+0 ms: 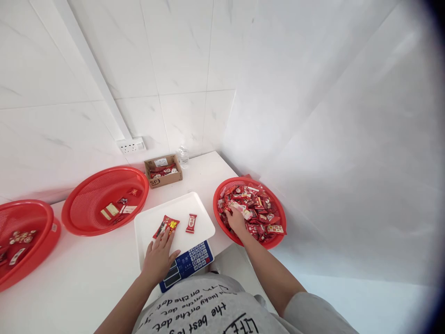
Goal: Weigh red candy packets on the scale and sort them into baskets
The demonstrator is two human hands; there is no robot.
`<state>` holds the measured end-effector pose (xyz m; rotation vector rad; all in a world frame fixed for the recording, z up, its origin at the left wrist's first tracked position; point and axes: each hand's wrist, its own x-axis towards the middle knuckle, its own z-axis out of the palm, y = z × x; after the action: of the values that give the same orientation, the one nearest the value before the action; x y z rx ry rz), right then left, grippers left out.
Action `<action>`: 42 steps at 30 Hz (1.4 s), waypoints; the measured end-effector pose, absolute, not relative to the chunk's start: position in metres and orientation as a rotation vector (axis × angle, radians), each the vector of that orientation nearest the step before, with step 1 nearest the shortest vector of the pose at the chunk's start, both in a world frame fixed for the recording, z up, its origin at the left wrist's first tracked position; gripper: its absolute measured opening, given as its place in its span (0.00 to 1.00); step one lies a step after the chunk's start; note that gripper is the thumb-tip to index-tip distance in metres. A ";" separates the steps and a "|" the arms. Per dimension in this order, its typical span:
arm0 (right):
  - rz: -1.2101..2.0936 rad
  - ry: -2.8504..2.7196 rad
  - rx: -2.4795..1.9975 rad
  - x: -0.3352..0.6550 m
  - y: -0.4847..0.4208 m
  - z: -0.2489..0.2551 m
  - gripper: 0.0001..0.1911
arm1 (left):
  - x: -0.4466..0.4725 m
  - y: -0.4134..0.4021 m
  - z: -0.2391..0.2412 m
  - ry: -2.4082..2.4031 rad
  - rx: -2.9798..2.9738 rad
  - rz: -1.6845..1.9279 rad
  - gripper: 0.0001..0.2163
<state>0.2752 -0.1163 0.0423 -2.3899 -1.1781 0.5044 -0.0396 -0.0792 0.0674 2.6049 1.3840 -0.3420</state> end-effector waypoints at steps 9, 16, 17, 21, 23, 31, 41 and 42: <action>0.871 -1.340 -1.706 0.216 -0.104 0.075 0.23 | -0.032 -0.079 0.076 1.491 2.596 -0.275 0.28; 0.573 -1.397 -2.010 0.239 -0.134 0.058 0.21 | -0.016 -0.074 0.057 1.341 2.746 0.102 0.28; 0.589 -1.383 -2.081 0.248 -0.141 0.055 0.21 | -0.009 -0.073 0.055 1.270 2.781 0.136 0.28; 0.744 -1.372 -2.260 0.276 -0.163 0.045 0.21 | 0.029 -0.062 0.055 1.047 2.849 0.090 0.28; 0.784 -1.391 -2.270 0.283 -0.166 0.043 0.23 | 0.048 -0.051 0.058 1.012 2.847 0.000 0.29; 0.903 -1.403 -2.502 0.286 -0.152 0.042 0.31 | 0.056 -0.017 0.057 1.143 2.770 -0.168 0.29; 0.733 -1.392 -2.558 0.283 -0.145 0.043 0.28 | -0.011 -0.050 0.047 1.236 2.836 -0.005 0.24; 0.710 -1.383 -2.561 0.282 -0.144 0.043 0.26 | -0.016 -0.051 0.047 1.251 2.825 -0.009 0.24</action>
<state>0.2822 -0.1439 0.0430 -2.5611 -1.3835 0.7100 -0.0155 -0.0511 0.0466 2.8247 1.2509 -0.0095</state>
